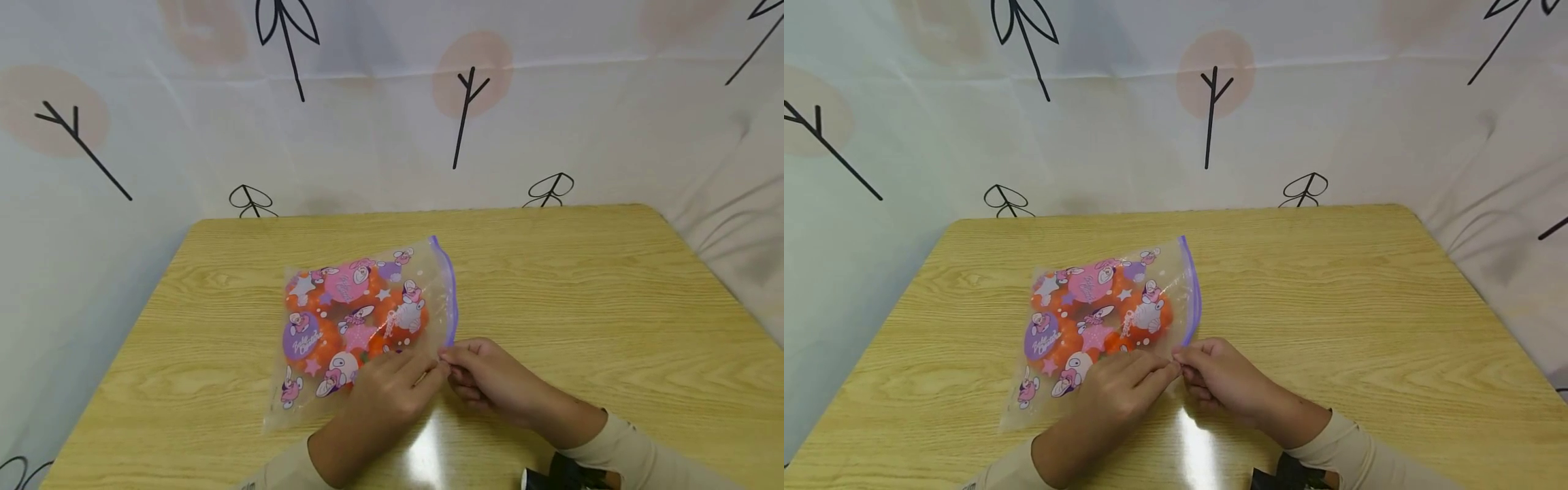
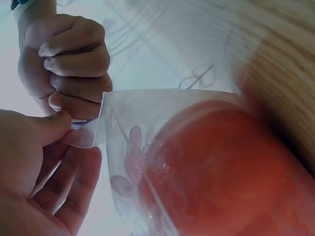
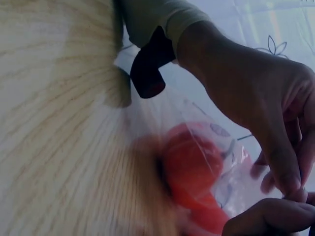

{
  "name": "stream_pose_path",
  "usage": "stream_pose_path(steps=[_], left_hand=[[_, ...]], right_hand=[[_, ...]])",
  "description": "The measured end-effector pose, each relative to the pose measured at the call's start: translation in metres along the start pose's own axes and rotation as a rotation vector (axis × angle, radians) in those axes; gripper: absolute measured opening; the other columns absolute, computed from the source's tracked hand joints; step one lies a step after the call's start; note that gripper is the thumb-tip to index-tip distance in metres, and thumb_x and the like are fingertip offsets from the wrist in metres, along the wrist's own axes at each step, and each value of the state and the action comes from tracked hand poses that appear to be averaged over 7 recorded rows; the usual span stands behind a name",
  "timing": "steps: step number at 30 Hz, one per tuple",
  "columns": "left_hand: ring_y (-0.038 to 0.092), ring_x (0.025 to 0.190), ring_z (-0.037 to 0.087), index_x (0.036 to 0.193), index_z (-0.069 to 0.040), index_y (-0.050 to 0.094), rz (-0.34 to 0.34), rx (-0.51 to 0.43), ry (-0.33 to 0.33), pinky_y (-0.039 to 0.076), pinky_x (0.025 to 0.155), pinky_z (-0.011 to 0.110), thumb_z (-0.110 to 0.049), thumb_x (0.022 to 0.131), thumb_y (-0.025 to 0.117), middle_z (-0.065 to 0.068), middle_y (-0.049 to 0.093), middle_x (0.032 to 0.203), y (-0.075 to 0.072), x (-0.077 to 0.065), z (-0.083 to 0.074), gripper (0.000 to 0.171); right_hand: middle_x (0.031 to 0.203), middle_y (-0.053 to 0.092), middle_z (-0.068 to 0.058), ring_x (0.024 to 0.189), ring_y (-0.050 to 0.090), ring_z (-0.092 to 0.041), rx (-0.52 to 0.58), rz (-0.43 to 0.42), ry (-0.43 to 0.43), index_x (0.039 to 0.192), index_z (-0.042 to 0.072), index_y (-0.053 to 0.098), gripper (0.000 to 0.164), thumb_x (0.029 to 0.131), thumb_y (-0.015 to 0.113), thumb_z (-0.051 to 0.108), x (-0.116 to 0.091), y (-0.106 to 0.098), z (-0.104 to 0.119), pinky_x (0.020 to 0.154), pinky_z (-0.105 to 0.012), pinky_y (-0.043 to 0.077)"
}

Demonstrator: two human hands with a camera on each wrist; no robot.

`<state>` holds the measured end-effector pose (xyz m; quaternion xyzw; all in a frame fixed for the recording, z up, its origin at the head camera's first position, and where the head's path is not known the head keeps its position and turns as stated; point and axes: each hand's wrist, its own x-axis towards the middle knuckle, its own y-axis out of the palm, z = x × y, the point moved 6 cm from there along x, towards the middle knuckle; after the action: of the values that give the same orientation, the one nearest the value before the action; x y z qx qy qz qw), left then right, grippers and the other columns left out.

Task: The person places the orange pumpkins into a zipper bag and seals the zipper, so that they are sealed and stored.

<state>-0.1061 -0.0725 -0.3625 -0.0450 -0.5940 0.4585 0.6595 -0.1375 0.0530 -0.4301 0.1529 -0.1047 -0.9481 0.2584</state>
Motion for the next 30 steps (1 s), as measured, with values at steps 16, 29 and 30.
stream_pose_path(steps=[16,29,30], left_hand=[[0.066,0.080,0.010,0.097,-0.012,0.076,0.065,-0.075,0.074,0.055,0.071,0.020,-0.008,0.105,0.044,-0.004,0.069,0.087,-0.005,-0.006,0.000,0.033],[0.066,0.080,0.010,0.097,-0.011,0.074,0.070,-0.089,0.092,0.056,0.079,0.020,-0.009,0.102,0.050,-0.003,0.070,0.087,-0.013,-0.010,0.006,0.025],[0.066,0.080,0.010,0.097,-0.011,0.074,0.071,-0.087,0.087,0.056,0.078,0.020,-0.010,0.102,0.050,-0.003,0.070,0.087,-0.013,-0.011,0.007,0.025]], right_hand=[[0.061,0.042,0.007,0.053,0.036,-0.004,-0.009,-0.255,0.025,0.068,0.014,0.044,0.040,0.106,0.044,0.025,0.016,-0.027,-0.001,0.049,-0.018,0.032],[0.062,0.045,0.004,0.056,0.040,-0.008,-0.124,-0.367,-0.076,0.068,0.011,0.046,0.040,0.106,0.044,0.024,0.050,-0.055,0.018,0.050,-0.021,0.036],[0.062,0.045,0.004,0.056,0.040,-0.008,-0.139,-0.365,-0.091,0.068,0.011,0.046,0.041,0.106,0.044,0.024,0.053,-0.056,0.020,0.050,-0.021,0.036]])
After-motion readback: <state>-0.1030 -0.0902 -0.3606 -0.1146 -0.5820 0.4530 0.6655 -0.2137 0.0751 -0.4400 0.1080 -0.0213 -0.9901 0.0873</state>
